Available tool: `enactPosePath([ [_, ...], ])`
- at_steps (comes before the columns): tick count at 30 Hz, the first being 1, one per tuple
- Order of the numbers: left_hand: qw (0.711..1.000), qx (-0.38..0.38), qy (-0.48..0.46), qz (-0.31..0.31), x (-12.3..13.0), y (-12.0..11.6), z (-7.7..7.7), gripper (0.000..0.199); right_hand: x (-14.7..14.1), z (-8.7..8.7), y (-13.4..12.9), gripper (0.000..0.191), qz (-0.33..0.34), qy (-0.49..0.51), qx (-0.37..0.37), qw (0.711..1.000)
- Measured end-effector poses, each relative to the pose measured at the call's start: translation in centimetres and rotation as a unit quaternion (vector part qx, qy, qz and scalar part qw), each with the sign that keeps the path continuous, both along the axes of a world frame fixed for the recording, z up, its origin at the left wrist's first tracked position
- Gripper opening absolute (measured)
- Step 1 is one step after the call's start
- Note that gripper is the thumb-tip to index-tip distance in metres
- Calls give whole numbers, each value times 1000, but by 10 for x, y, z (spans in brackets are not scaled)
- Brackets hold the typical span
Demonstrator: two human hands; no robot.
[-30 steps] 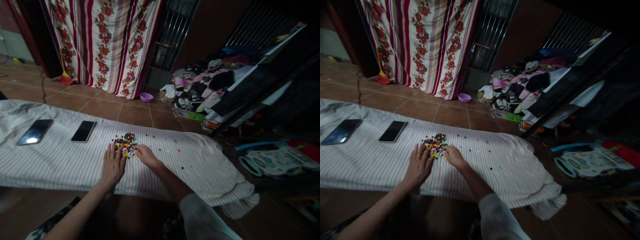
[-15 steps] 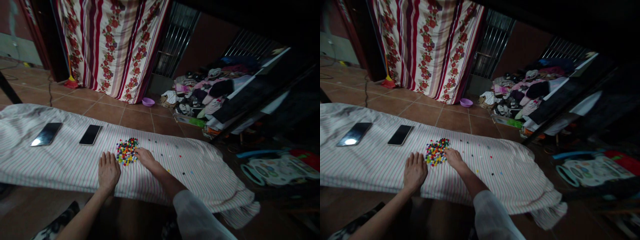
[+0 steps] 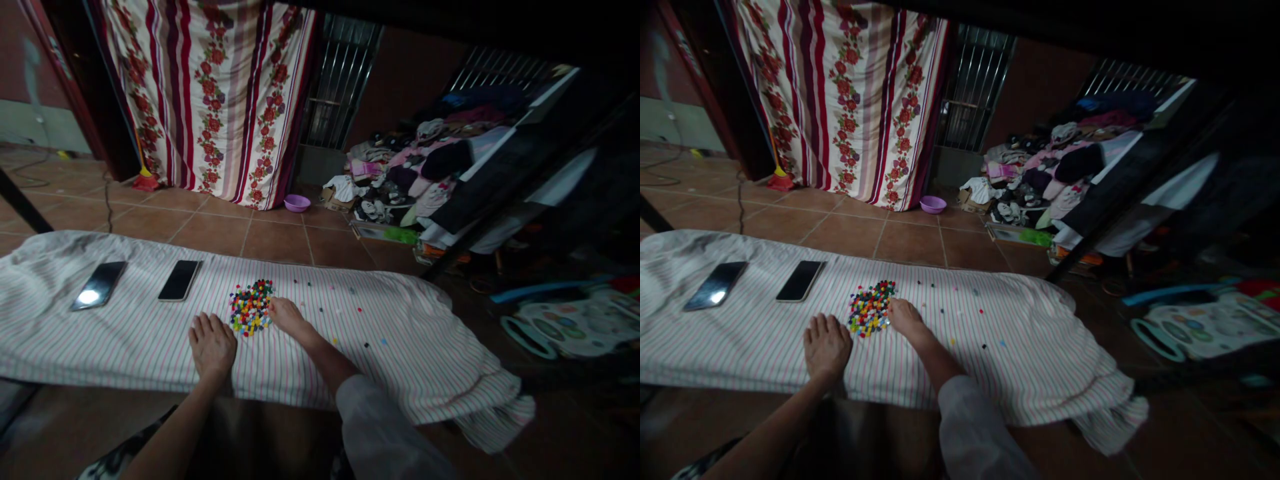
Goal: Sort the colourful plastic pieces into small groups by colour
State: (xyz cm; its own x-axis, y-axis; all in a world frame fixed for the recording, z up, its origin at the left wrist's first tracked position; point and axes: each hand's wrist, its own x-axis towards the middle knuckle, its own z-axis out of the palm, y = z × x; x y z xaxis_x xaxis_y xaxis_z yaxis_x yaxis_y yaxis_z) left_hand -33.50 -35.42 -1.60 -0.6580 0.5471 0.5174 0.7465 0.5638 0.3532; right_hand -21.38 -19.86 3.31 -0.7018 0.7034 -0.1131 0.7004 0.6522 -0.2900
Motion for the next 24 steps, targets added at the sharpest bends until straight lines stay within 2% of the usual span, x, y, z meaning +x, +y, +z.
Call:
enactPosePath([
  [4,999,-20,30,7,1,0,2,50,-1,-3,0,23,4,-5,2,1000],
  [7,996,-80,26,28,3,1,5,49,-2,-2,1,27,21,-17,-9,1000],
  [10,988,-144,13,53,5,3,8,49,-1,2,-1,30,26,-28,-16,999],
  [15,981,-183,17,57,6,3,11,49,4,9,-6,27,6,-12,-10,1000],
  [20,980,-191,26,54,6,2,15,47,9,8,-7,20,-13,55,-11,998],
  [24,980,-189,27,56,7,3,16,47,10,-4,-3,13,-27,145,-58,987],
])
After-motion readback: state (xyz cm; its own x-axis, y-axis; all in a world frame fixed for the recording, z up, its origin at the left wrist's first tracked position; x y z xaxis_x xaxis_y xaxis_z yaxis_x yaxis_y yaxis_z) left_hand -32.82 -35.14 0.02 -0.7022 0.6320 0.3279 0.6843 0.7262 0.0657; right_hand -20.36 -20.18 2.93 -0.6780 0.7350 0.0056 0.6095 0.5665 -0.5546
